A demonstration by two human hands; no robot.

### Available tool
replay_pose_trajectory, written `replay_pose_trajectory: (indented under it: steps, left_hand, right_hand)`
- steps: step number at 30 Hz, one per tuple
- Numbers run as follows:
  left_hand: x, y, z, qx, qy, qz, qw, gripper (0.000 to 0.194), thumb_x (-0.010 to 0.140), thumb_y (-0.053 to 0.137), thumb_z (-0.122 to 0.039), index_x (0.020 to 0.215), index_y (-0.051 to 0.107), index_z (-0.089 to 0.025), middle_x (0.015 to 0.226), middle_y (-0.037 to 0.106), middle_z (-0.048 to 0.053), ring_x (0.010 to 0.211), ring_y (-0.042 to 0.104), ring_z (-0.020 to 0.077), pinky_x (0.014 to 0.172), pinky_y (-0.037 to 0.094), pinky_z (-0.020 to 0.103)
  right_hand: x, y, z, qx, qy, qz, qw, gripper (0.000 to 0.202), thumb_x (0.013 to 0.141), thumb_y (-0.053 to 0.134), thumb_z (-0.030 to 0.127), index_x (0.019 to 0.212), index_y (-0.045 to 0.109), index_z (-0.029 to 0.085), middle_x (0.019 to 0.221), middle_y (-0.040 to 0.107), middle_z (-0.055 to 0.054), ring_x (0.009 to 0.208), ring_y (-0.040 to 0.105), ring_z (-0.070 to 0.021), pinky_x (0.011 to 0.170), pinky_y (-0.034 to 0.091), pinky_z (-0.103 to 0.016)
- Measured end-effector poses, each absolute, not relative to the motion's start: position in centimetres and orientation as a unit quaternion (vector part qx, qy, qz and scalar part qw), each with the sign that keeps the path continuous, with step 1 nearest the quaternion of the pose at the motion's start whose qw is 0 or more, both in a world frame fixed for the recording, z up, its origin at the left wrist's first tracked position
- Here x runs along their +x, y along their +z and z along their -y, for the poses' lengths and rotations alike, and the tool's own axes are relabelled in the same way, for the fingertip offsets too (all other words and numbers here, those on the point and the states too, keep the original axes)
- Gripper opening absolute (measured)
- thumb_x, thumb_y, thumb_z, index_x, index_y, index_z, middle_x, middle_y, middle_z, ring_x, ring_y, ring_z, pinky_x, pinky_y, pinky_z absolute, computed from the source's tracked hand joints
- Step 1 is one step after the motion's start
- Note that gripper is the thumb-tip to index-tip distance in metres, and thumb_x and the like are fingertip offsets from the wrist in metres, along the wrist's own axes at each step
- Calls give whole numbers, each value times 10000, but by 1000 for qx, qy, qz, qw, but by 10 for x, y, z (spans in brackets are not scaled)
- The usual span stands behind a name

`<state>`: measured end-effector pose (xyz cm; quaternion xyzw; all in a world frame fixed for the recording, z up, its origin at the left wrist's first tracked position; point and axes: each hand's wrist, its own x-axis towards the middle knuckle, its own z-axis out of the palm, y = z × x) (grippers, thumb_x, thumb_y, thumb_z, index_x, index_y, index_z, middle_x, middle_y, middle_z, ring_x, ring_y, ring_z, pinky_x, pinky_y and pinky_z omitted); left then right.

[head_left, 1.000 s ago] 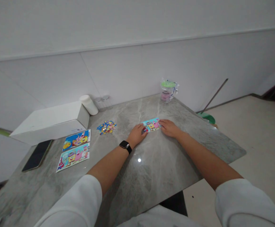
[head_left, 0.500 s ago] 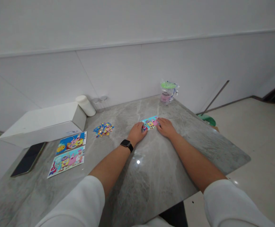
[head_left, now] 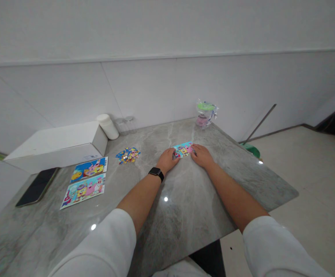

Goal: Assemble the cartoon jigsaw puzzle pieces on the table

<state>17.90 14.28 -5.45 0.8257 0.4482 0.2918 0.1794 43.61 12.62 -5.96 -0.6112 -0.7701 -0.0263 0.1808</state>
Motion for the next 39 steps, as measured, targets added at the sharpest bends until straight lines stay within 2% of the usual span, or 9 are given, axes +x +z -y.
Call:
replay_pose_trajectory:
  steps: [4,7,10,16,22,25,28,34,39]
  left_hand:
    - [177,-50,-142,819,307,-441,201,464,881,737,-369,1293,620,-193,1334,676,151,1255,634,292,1138,476,465]
    - [173,-45,-139,781,341,-470,233,432,900,724,-428,1257,637,-201,1290,698,135,1206,659,282,1103,501,450]
    - [165,-42,-133,729,384,-494,279,391,906,723,-439,1211,655,-203,1264,713,127,1188,669,277,1089,513,455]
    - [133,-43,-111,660,433,-484,377,308,937,683,-322,1205,645,-175,1303,709,145,1242,660,250,1143,486,470]
    - [79,-40,-67,620,443,-457,459,332,969,640,-316,1266,621,-170,1313,718,147,1210,691,217,1117,522,440]
    - [44,-37,-38,582,440,-421,538,376,933,702,-374,1255,636,-192,1326,720,138,1261,671,234,1164,482,466]
    - [11,-33,-13,555,424,-419,580,377,907,740,-435,1200,672,-207,1240,760,112,1197,703,229,1157,479,451]
    - [-30,-25,8,418,466,-402,668,380,851,772,-504,1018,695,-172,863,756,54,816,725,168,904,567,349]
    - [-32,-23,6,420,446,-372,697,375,826,792,-511,897,675,-162,752,696,27,708,669,130,725,511,261]
  right_hand:
    - [435,-59,-123,-614,-27,762,205,563,1030,415,376,1520,512,115,1551,558,-192,1426,535,-302,1216,410,-476]
    - [435,-58,-121,-620,-30,745,244,585,1026,397,372,1558,450,134,1531,567,-189,1405,551,-300,1188,446,-476]
    - [434,-57,-120,-635,-39,730,250,564,1014,409,365,1530,470,147,1459,617,-188,1334,600,-300,1154,476,-470]
    - [431,-53,-116,-643,-50,733,215,504,985,425,337,1415,557,109,1306,696,-212,1208,652,-316,1097,500,-458]
    - [431,-53,-114,-648,-46,725,229,548,951,444,326,1454,528,128,1240,733,-195,1106,693,-327,1019,539,-476]
    - [431,-54,-114,-651,-50,717,243,558,955,439,346,1461,522,123,1273,716,-206,1142,685,-333,1048,530,-486]
    - [431,-55,-114,-650,-66,714,254,565,961,425,360,1465,515,120,1358,661,-227,1241,638,-349,1092,506,-516]
    - [428,-46,-111,-631,-114,709,294,523,965,424,350,1411,556,111,1349,647,-233,1292,586,-349,1133,471,-532]
    - [378,-33,-101,-592,-86,738,313,435,977,425,336,1334,621,183,1316,679,-173,1256,610,-330,1150,455,-527]
